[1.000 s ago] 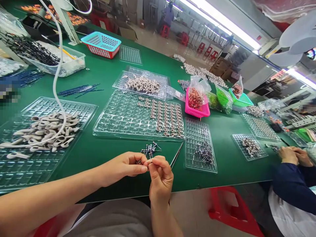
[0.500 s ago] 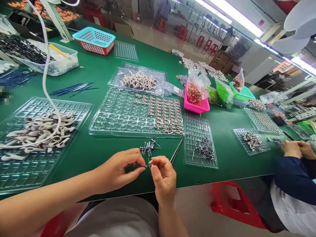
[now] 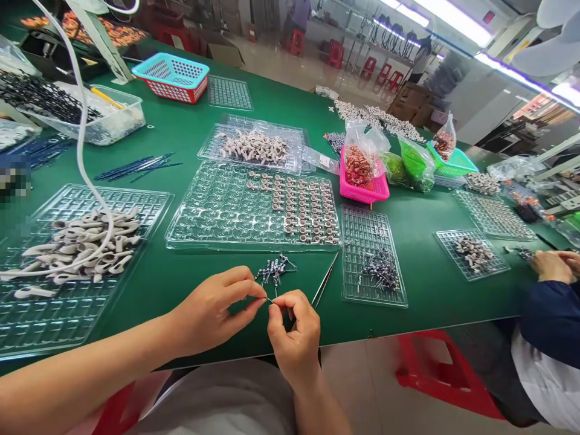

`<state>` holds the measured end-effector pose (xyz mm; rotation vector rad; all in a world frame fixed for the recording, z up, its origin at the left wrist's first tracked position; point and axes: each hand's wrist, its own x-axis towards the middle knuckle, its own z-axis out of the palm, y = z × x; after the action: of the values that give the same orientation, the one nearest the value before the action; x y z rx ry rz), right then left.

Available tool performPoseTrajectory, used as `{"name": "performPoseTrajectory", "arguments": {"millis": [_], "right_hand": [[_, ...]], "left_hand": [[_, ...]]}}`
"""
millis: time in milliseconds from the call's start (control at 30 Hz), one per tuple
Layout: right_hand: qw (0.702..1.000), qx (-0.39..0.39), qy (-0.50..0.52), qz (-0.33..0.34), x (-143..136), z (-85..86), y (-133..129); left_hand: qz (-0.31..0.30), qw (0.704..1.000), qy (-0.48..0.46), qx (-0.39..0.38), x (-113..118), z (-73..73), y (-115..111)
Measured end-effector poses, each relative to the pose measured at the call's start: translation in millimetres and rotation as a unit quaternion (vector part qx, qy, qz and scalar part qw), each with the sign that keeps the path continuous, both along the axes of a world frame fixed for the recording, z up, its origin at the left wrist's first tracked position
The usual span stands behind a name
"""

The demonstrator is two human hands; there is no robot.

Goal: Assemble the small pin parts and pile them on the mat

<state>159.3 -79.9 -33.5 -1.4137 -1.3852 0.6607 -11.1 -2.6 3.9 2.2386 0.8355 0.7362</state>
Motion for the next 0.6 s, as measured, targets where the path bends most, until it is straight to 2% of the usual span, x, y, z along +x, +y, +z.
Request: {"name": "performPoseTrajectory", "arguments": {"millis": [100,200,267,600], "right_hand": [[1.000,-0.003,0.020,0.003,2,0.1,0],[0.999,-0.002,0.034,0.006,3,-0.4,-1],[0.999,0.006,0.033,0.012,3,-0.7,-2],[1.000,0.026,0.017,-0.001,2,-4.3,-2]], "left_hand": [[-0.013,0.991,-0.027,-0.131,0,5.9,1],[-0.021,0.956,-0.039,-0.291,1,12.1,4],[-0.021,0.932,-0.043,-0.360,1,14.4,7],[-0.034,0.866,-0.074,-0.493,2,11.7,15]]}}
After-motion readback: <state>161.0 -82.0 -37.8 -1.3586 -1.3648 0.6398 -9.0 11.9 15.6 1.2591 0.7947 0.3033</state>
